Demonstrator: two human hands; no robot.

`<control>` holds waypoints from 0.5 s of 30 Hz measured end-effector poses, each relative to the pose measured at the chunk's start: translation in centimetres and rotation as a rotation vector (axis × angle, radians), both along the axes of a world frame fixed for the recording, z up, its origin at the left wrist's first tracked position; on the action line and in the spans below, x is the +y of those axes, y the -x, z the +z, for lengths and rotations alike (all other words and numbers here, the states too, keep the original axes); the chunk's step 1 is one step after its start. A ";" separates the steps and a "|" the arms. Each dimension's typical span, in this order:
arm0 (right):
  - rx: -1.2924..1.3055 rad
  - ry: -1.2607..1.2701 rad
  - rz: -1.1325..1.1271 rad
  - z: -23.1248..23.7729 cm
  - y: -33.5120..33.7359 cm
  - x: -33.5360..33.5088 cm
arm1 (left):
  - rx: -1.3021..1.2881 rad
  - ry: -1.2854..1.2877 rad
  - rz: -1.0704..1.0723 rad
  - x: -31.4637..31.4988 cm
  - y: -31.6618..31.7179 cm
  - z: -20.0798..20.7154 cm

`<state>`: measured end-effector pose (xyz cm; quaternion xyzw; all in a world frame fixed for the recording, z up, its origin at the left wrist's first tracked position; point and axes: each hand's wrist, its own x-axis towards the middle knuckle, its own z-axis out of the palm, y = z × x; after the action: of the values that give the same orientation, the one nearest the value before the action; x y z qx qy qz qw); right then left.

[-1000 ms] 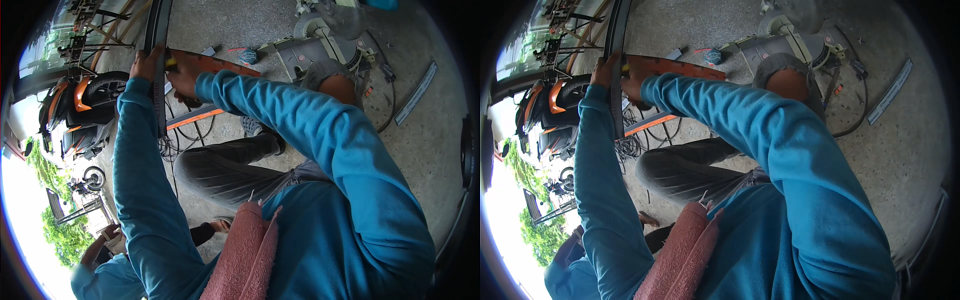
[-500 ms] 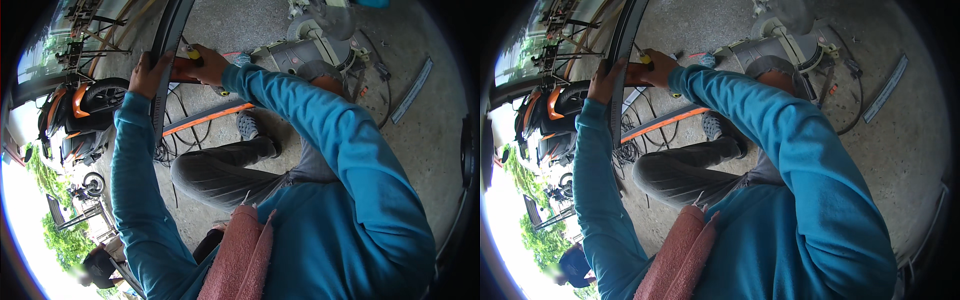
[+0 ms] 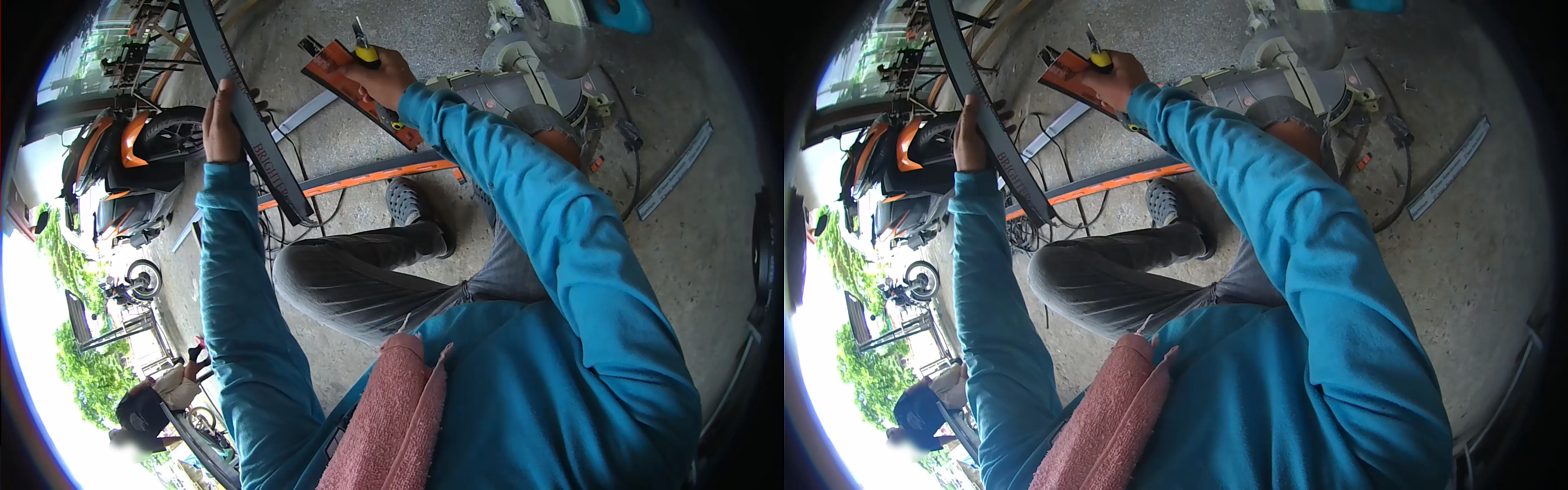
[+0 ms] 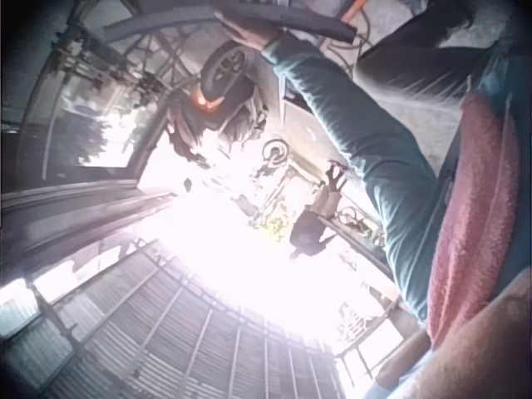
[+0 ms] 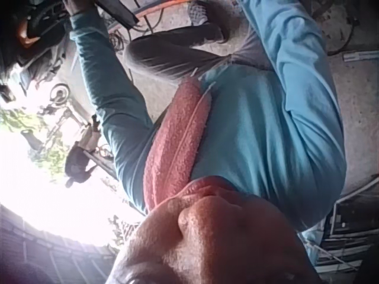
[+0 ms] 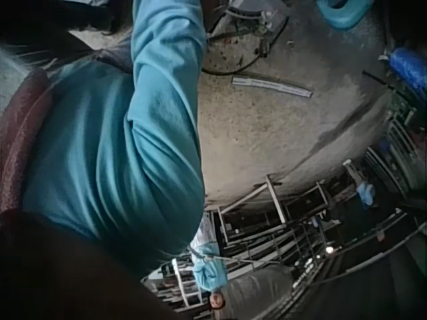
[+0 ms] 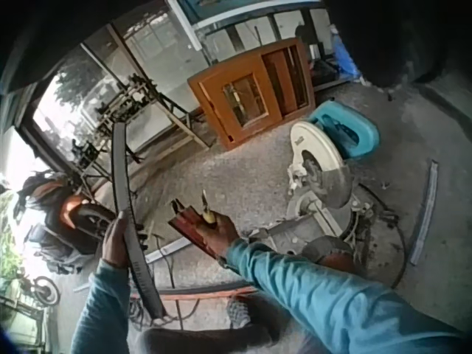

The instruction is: Cutting metal pieces using a miter saw.

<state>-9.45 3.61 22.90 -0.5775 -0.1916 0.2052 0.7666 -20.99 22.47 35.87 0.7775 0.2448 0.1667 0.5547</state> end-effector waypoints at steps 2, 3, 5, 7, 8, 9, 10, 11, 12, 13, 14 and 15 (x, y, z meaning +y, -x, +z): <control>-0.062 0.030 -0.110 -0.5 -0.3 0.1 | -0.027 0.080 0.040 0.0 0.7 -2.5; -0.084 0.022 -0.096 -0.8 -0.4 0.1 | -0.161 0.165 0.051 0.0 1.0 -4.4; -0.073 0.123 -0.194 -1.1 -0.5 0.0 | -0.129 0.066 0.180 1.0 0.9 -8.7; 0.005 0.088 -0.125 -1.2 -0.6 -0.5 | 0.014 -0.020 0.240 2.8 0.9 -13.4; 0.015 0.077 -0.125 -1.2 -0.7 -0.8 | 0.080 -0.083 0.214 3.7 1.0 -15.8; 0.030 0.067 -0.125 -1.1 -0.7 -1.1 | 0.169 -0.131 0.203 4.4 1.4 -18.3; 0.040 0.084 -0.129 -1.1 -0.7 -1.6 | 0.288 -0.236 0.244 4.7 2.1 -20.9; 0.026 0.092 -0.140 -1.0 -0.7 -2.0 | 0.379 -0.340 0.273 4.7 2.6 -23.6; 0.056 0.090 -0.152 -1.0 -0.6 -2.4 | 0.509 -0.451 0.294 4.3 3.3 -26.2; 0.065 0.068 -0.180 -1.0 -0.6 -2.8 | 0.643 -0.547 0.308 3.6 4.3 -28.8; 0.102 0.033 -0.186 -1.0 -0.5 -3.1 | 0.688 -0.494 0.268 2.9 5.5 -31.0; 0.121 0.011 -0.196 -0.9 -0.4 -3.4 | 0.799 -0.507 0.269 2.2 6.4 -33.0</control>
<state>-9.05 0.19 21.97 -0.5844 -0.0863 0.1647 0.7898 -27.42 24.65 2.86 0.8527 0.4884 -0.0199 0.1842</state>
